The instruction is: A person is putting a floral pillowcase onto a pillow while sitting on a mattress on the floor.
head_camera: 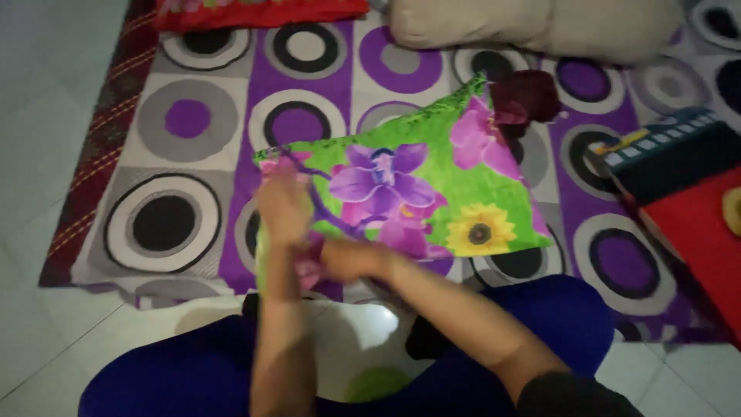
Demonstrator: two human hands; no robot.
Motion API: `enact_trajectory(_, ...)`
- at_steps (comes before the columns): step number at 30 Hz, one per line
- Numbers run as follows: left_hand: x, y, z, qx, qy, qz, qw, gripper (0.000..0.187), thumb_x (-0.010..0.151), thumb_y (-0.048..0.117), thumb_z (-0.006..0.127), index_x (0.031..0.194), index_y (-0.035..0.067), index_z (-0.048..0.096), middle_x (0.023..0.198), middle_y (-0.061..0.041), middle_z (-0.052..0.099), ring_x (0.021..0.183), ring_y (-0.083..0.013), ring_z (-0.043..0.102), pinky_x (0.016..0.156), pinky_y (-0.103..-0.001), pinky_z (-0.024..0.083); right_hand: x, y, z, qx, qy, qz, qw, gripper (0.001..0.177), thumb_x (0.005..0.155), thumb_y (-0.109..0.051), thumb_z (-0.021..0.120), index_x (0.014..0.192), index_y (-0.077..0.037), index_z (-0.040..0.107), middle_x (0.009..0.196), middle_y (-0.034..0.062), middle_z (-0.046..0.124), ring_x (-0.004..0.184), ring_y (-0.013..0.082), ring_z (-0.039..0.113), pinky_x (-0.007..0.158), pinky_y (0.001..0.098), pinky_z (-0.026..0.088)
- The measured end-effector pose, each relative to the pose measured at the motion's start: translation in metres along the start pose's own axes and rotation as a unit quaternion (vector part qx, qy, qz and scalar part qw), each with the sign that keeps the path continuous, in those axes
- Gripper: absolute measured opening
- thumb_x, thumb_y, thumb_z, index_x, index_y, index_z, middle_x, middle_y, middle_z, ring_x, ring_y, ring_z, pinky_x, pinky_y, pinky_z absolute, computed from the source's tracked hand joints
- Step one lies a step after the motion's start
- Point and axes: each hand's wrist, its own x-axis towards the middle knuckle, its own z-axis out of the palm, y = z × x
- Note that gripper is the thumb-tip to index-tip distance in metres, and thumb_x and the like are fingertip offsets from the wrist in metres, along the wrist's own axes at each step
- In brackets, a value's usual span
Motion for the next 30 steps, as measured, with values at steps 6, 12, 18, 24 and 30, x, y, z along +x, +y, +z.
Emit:
enact_trajectory(6,-0.043,0.040,0.026,0.081,-0.034,0.044,0.995,0.051,0.102,0.047,0.050,0.148,0.026,0.059,0.150,-0.012,0.057,0.138,-0.0364,0.052,0.112,-0.059,0.038,-0.047,0.081,-0.034,0.080,0.467,0.458,0.752,0.019,0.083,-0.044,0.066,0.096,-0.029,0.068,0.082,-0.0024,0.068,0.082,0.0249,0.072,0.071,0.0424,0.056)
enact_trajectory(12,-0.060,0.049,0.018,0.059,-0.021,0.035,0.997,0.062,0.097,0.044,0.055,0.152,0.016,0.054,0.155,-0.022,0.050,0.141,-0.0444,0.047,0.114,-0.060,0.036,-0.087,0.069,-0.055,0.139,0.282,0.537,0.783,0.080,0.099,-0.066,0.049,0.164,-0.022,0.032,0.168,0.0220,0.027,0.155,0.0479,0.017,0.121,0.0699,0.007)
enact_trajectory(18,-0.053,0.037,0.032,0.086,0.105,0.037,0.990,0.077,0.087,0.044,0.078,0.152,0.010,0.052,0.145,-0.030,0.050,0.136,-0.0515,0.048,0.110,-0.060,0.040,-0.145,0.092,-0.050,0.119,0.200,0.637,0.735,0.087,0.099,-0.076,0.032,0.165,-0.020,0.026,0.171,0.0143,0.022,0.159,0.0346,0.017,0.127,0.0608,0.006)
enact_trajectory(24,-0.048,0.009,0.054,0.182,0.148,-0.058,0.970,0.093,0.067,0.067,0.086,0.141,0.014,0.064,0.125,-0.033,0.062,0.114,-0.0560,0.062,0.094,-0.068,0.049,-0.206,0.121,-0.011,0.122,0.135,0.732,0.657,0.094,0.098,-0.083,0.018,0.168,-0.021,0.014,0.173,0.0143,0.015,0.160,0.0320,0.010,0.126,0.0632,0.006)
enact_trajectory(30,-0.018,0.028,0.020,0.170,-0.148,-0.224,0.948,0.106,0.078,0.100,0.046,0.151,0.024,0.055,0.147,-0.027,0.053,0.138,-0.0471,0.048,0.113,-0.059,0.035,-0.233,0.129,-0.008,0.227,0.147,0.760,0.591,0.105,0.092,-0.093,0.020,0.168,-0.022,0.006,0.173,0.0160,0.006,0.160,0.0334,0.006,0.125,0.0619,0.016)
